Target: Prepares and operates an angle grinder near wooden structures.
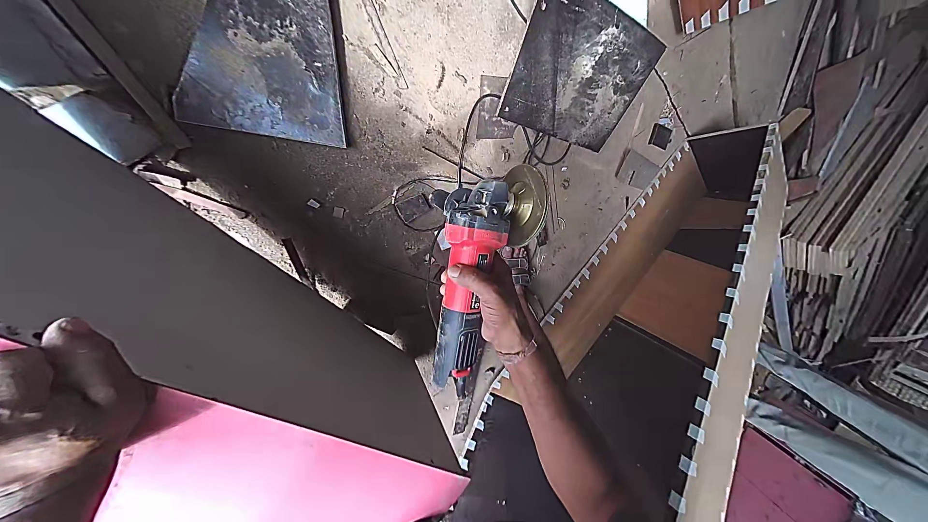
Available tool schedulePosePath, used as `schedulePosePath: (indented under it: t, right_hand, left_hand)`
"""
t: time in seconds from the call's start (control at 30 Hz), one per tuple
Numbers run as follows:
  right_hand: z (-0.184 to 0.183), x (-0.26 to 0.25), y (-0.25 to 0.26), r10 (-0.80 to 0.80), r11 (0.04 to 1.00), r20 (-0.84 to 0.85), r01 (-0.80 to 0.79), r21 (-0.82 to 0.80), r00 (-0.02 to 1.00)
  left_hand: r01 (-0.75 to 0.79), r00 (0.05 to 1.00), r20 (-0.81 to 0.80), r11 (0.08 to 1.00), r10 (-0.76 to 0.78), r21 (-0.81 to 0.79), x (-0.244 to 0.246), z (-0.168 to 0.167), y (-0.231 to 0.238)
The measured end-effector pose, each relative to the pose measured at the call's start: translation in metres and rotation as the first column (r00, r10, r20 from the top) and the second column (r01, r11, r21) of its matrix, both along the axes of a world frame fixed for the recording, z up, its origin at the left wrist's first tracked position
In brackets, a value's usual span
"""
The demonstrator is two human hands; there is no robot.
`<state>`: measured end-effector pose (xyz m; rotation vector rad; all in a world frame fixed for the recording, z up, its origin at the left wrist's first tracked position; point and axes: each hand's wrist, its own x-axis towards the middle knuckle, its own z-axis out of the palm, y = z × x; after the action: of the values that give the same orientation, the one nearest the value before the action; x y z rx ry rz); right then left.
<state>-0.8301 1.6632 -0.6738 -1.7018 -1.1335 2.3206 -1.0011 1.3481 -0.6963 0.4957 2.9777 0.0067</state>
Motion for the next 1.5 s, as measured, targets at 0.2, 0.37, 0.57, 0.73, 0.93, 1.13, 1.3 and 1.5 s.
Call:
schedulePosePath:
  t: [0.2, 0.37, 0.57, 0.73, 0.93, 1.13, 1.3, 1.5]
  right_hand:
    - [0.005, 0.012, 0.002, 0.063, 0.998, 0.022, -0.064, 0.024, 0.998]
    - [0.013, 0.012, 0.006, 0.054, 0.994, -0.045, -0.058, -0.091, 0.998]
    - [0.025, 0.016, 0.009, 0.182, 0.983, -0.09, -0.182, 0.006, 0.979]
    - [0.071, 0.052, 0.014, 0.349, 0.933, -0.07, -0.339, 0.12, 0.935]
    - [0.17, 0.104, 0.039, 0.415, 0.895, -0.301, -0.445, -0.035, 0.859]
    - [0.248, 0.144, 0.059, 0.438, 0.873, -0.417, -0.488, -0.014, 0.796]
    - [0.299, 0.168, 0.072, 0.454, 0.882, -0.385, -0.467, 0.066, 0.803]
    - [0.327, 0.197, 0.075, 0.433, 0.901, -0.345, -0.404, 0.156, 0.833]
  left_hand:
    - [0.03, 0.998, -0.055, 1.0, -0.03, -0.001, -0.001, -0.004, -0.005]
    - [0.071, 0.985, -0.161, 0.997, -0.07, 0.002, -0.003, 0.0, 0.002]
    - [0.054, 0.987, -0.151, 0.999, -0.053, -0.001, -0.009, 0.001, 0.002]
    - [0.03, 0.996, -0.082, 0.998, -0.035, -0.061, -0.009, 0.002, 0.01]
    - [-0.583, 0.753, 0.451, 0.804, 0.48, 0.118, 0.001, 0.092, 0.08]
    - [-0.435, 0.776, 0.599, 0.52, -0.199, 0.736, 0.093, 0.303, 0.226]
    - [0.356, 0.81, 0.241, 0.774, -0.535, 0.523, 0.128, 0.412, 0.331]
    - [0.542, 0.731, 0.36, 0.814, -0.58, 0.209, 0.166, 0.449, 0.392]
